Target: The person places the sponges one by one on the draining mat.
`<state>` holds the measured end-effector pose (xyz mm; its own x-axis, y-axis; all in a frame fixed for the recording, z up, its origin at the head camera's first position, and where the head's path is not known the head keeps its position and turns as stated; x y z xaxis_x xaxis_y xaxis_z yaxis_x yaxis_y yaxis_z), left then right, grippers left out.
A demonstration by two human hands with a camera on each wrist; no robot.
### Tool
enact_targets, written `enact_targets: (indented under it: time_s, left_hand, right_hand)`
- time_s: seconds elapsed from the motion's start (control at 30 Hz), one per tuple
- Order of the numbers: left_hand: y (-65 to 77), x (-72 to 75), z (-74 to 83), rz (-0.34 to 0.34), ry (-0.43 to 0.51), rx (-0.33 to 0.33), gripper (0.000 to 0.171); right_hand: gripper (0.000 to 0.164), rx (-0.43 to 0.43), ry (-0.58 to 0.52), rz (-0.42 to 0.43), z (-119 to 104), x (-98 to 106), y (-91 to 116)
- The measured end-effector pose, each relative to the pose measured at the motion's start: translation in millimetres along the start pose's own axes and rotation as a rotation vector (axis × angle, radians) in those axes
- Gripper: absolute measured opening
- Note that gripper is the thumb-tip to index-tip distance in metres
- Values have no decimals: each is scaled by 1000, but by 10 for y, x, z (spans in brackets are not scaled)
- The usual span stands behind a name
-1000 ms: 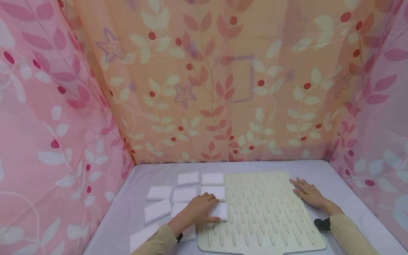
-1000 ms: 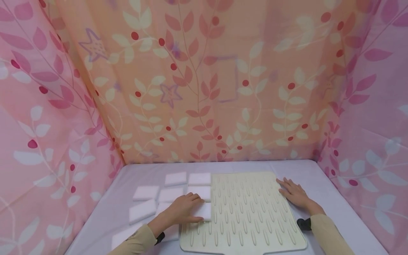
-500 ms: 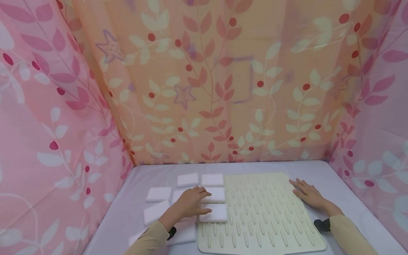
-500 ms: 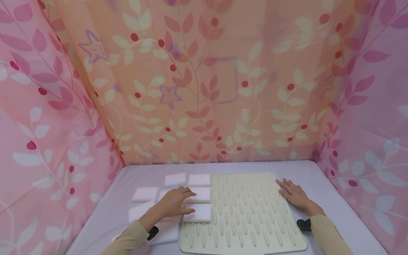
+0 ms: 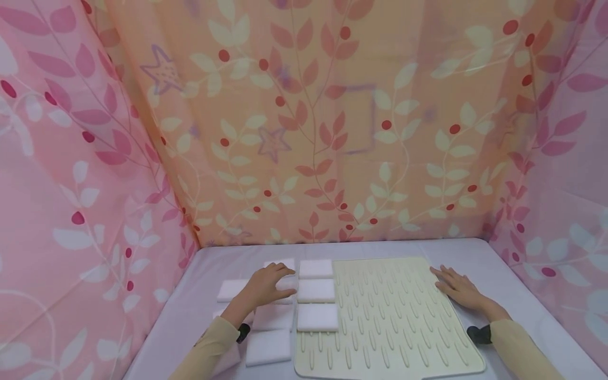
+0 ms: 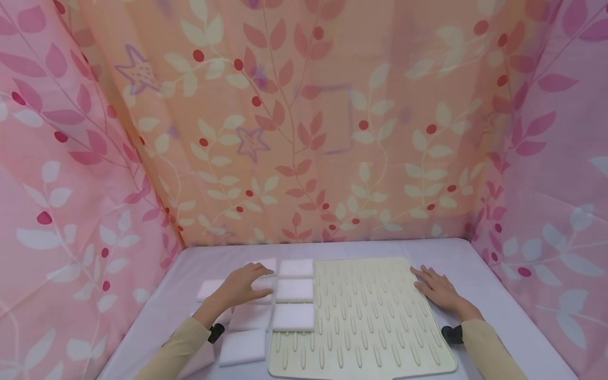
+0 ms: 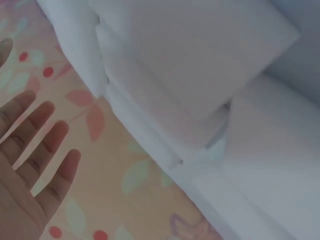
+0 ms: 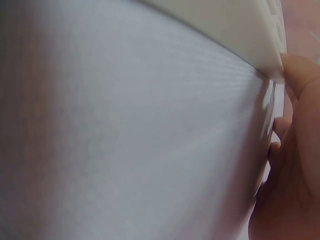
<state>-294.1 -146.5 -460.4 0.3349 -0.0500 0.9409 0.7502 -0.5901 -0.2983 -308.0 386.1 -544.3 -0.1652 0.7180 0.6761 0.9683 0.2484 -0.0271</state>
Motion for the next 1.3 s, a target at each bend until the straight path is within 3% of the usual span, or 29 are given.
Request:
enact_targets:
  time_s: [0.43,1.13,1.3]
  left_hand:
    - [-108,-128,-390,-22,52,85,50]
    - [-241,-485,-740,-221,25,184,58]
    - [-266,-545,-779,-258,56,211,59]
  right_hand:
    - [61,3,16,6,18,15,-15]
    - [60,19,17,8,-8,25,-16]
    - [60,22,18,7,15,25,-19]
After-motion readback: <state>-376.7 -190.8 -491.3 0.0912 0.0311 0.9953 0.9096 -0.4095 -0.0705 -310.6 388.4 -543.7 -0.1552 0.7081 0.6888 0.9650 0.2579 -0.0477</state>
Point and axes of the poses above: each hand's wrist, its own y-axis away from the middle knuckle, its own x-axis out of the back of the hand, z = x × y, the point moved 3 cm from there along -y, towards the middle knuckle, and after that the axes turned 14 degrees about -y, right-handed, at the moved point
